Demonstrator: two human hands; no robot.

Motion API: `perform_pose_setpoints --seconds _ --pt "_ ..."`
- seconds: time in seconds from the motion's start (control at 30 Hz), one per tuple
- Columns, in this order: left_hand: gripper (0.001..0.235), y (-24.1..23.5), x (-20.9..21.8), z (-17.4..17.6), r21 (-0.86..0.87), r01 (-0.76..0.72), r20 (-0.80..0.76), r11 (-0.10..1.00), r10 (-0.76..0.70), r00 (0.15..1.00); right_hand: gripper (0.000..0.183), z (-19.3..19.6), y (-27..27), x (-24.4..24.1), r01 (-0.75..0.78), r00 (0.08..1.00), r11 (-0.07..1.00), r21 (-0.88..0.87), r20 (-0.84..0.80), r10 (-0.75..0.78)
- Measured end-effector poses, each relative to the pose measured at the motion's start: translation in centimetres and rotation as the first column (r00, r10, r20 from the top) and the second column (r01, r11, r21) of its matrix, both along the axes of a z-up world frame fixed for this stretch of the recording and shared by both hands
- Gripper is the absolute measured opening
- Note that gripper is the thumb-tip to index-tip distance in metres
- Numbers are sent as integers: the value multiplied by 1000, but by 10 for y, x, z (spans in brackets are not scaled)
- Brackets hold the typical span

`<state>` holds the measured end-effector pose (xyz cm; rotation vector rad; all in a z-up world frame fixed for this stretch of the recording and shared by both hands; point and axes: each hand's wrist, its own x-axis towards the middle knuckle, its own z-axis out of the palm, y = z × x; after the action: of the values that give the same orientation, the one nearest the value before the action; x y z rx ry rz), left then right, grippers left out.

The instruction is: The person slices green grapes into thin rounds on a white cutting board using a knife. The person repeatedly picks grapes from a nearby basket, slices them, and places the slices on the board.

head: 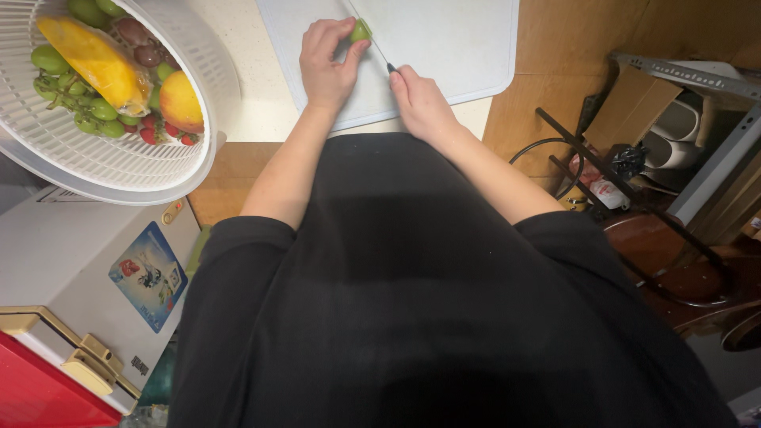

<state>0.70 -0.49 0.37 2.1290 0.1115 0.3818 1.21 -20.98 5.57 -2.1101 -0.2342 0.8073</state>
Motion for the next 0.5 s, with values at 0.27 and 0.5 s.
perform_pose_setpoints --seconds 0.27,0.5 --pt "28 -1 1 -4 -9 7 11 1000 -7 1000 38 -14 8 14 -38 997 998 -49 62 41" --pt "31 1 0 -4 -14 -5 -9 1000 5 1000 41 2 -16 -8 -87 996 983 -164 -38 82"
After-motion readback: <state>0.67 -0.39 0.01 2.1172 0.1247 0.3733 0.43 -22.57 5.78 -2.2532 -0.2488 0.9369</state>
